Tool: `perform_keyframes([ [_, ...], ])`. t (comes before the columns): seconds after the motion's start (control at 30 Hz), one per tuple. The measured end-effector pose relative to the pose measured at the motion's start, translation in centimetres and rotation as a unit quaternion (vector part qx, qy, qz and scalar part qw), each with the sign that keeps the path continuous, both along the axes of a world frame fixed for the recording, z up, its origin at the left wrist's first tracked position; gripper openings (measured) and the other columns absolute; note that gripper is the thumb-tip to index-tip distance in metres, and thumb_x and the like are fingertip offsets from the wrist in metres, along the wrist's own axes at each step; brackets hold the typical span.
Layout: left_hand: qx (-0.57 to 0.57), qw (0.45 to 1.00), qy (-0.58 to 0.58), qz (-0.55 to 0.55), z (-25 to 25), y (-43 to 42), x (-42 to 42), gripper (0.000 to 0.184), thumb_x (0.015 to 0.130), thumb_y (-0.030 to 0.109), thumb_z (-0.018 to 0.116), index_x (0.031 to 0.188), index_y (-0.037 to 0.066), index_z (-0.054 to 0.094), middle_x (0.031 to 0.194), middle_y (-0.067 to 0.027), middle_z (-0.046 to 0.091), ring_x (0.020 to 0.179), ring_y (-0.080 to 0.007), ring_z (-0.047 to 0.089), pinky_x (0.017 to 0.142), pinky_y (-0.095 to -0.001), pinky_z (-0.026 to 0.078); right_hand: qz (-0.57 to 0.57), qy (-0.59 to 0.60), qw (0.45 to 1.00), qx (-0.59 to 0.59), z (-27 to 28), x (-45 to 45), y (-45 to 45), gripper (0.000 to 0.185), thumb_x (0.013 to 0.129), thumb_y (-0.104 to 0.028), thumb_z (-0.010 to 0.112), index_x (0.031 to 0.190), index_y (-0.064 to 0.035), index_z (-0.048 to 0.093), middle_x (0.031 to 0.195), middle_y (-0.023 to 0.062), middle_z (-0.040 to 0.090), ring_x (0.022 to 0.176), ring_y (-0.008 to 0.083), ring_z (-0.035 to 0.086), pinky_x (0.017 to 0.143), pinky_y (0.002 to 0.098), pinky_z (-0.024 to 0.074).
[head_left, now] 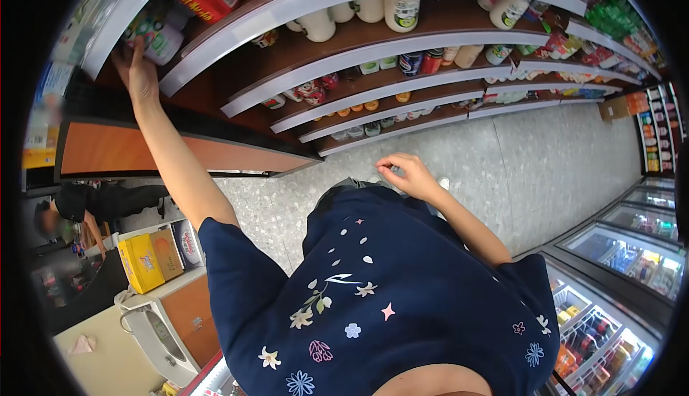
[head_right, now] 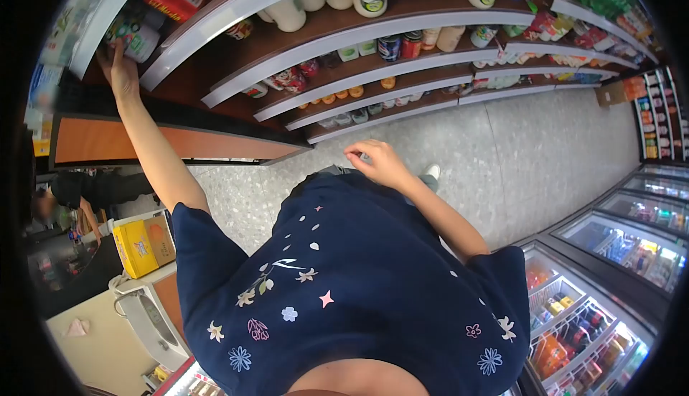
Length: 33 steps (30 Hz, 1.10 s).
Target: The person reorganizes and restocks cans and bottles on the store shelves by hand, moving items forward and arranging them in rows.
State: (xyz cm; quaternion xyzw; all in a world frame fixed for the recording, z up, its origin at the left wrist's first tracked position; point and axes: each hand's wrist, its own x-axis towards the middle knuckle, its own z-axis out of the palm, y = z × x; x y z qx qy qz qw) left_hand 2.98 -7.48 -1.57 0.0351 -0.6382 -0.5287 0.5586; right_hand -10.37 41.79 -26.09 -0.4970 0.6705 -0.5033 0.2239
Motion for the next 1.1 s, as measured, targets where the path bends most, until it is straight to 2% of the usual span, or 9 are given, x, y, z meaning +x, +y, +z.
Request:
perform_keyframes([
  [0.1, 0.014, 0.999, -0.031, -0.004, -0.1, 0.3, 0.3, 0.069, 0.086, -0.006, 0.064, 0.145, 0.006, 0.031, 0.138, -0.0110, 0.047, 0.125, -0.0227, 0.046, 0.106, -0.0371, 0.033, -0.025, -0.010, 1.000, 0.002, -0.8, -0.5, 1.0, 0.013, 0.086, -0.013, 0.065, 0.096, -0.0053, 0.068, 0.091, 0.0123, 0.070, 0.082, 0.0288, 0.068, 0.072, 0.0363, 0.0536],
  [0.23, 0.016, 0.994, -0.084, 0.072, -0.1, 0.2, 0.3, 0.068, 0.087, 0.004, 0.066, 0.146, 0.005, 0.031, 0.139, -0.0119, 0.046, 0.126, -0.0231, 0.045, 0.107, -0.0374, 0.033, -0.046, -0.031, 0.998, -0.015, -2.5, -0.9, 2.2, 0.013, 0.085, -0.011, 0.065, 0.096, -0.0048, 0.067, 0.089, 0.0120, 0.070, 0.081, 0.0279, 0.068, 0.071, 0.0352, 0.0541],
  [0.27, -0.025, 0.984, -0.102, 0.145, 0.4, 1.3, -0.8, 0.074, 0.082, 0.010, 0.075, 0.144, 0.003, 0.035, 0.139, -0.0129, 0.046, 0.126, -0.0241, 0.045, 0.106, -0.0374, 0.036, -0.048, -0.037, 0.998, -0.016, -2.9, -0.8, 2.4, 0.013, 0.084, -0.011, 0.066, 0.095, -0.0047, 0.067, 0.089, 0.0119, 0.070, 0.080, 0.0275, 0.068, 0.071, 0.0351, 0.0541],
  [0.37, -0.177, 0.912, -0.180, 0.322, 0.2, 0.0, -2.5, 0.082, 0.073, 0.014, 0.085, 0.140, 0.001, 0.040, 0.139, -0.0131, 0.046, 0.126, -0.0244, 0.046, 0.106, -0.0376, 0.038, -0.055, -0.050, 0.997, -0.013, -3.8, -0.7, 2.9, 0.012, 0.084, -0.010, 0.066, 0.095, -0.0043, 0.067, 0.088, 0.0119, 0.070, 0.078, 0.0263, 0.069, 0.070, 0.0345, 0.0540],
  [0.4, -0.181, 0.934, -0.175, 0.252, 0.3, -1.3, -2.3, 0.087, 0.066, 0.014, 0.090, 0.138, 0.000, 0.043, 0.138, -0.0127, 0.048, 0.125, -0.0243, 0.047, 0.106, -0.0378, 0.039, -0.060, -0.053, 0.997, -0.010, -3.9, -0.7, 3.0, 0.012, 0.084, -0.010, 0.066, 0.094, -0.0042, 0.067, 0.088, 0.0120, 0.070, 0.078, 0.0259, 0.069, 0.069, 0.0343, 0.0539],
  [0.57, 0.053, 0.967, -0.196, 0.152, -0.4, -3.5, -0.5, 0.075, 0.070, 0.004, 0.084, 0.135, 0.002, 0.047, 0.132, -0.0096, 0.054, 0.120, -0.0212, 0.052, 0.102, -0.0369, 0.041, -0.092, -0.086, 0.992, -0.024, -6.2, -0.6, 3.5, 0.012, 0.084, -0.010, 0.066, 0.094, -0.0038, 0.067, 0.085, 0.0121, 0.070, 0.077, 0.0259, 0.069, 0.068, 0.0342, 0.0534],
  [0.87, 0.092, 0.963, -0.233, 0.101, -0.3, -4.8, 0.3, 0.061, 0.076, 0.007, 0.078, 0.130, 0.003, 0.051, 0.124, -0.0071, 0.057, 0.116, -0.0199, 0.054, 0.100, -0.0360, 0.042, -0.093, -0.096, 0.991, 0.003, -8.2, -0.8, 3.2, 0.015, 0.086, -0.015, 0.064, 0.095, -0.0041, 0.068, 0.085, 0.0127, 0.071, 0.079, 0.0269, 0.069, 0.071, 0.0359, 0.0537],
  [1.03, 0.076, 0.964, -0.230, 0.106, -0.2, -3.4, -0.2, 0.063, 0.076, 0.007, 0.078, 0.132, 0.003, 0.049, 0.127, -0.0069, 0.056, 0.116, -0.0202, 0.054, 0.101, -0.0353, 0.041, -0.078, -0.095, 0.992, 0.015, -9.3, -2.4, 2.3, 0.017, 0.086, -0.015, 0.063, 0.098, -0.0046, 0.068, 0.086, 0.0121, 0.071, 0.079, 0.0255, 0.069, 0.072, 0.0355, 0.0541],
  [1.1, 0.038, 0.975, -0.192, 0.107, -0.4, -2.6, -0.6, 0.067, 0.076, 0.009, 0.080, 0.134, 0.003, 0.048, 0.129, -0.0080, 0.055, 0.116, -0.0201, 0.054, 0.101, -0.0360, 0.041, -0.092, -0.062, 0.994, -0.009, -9.6, -4.5, 1.1, 0.018, 0.086, -0.014, 0.064, 0.100, -0.0049, 0.067, 0.090, 0.0122, 0.070, 0.079, 0.0249, 0.069, 0.072, 0.0358, 0.0543],
])
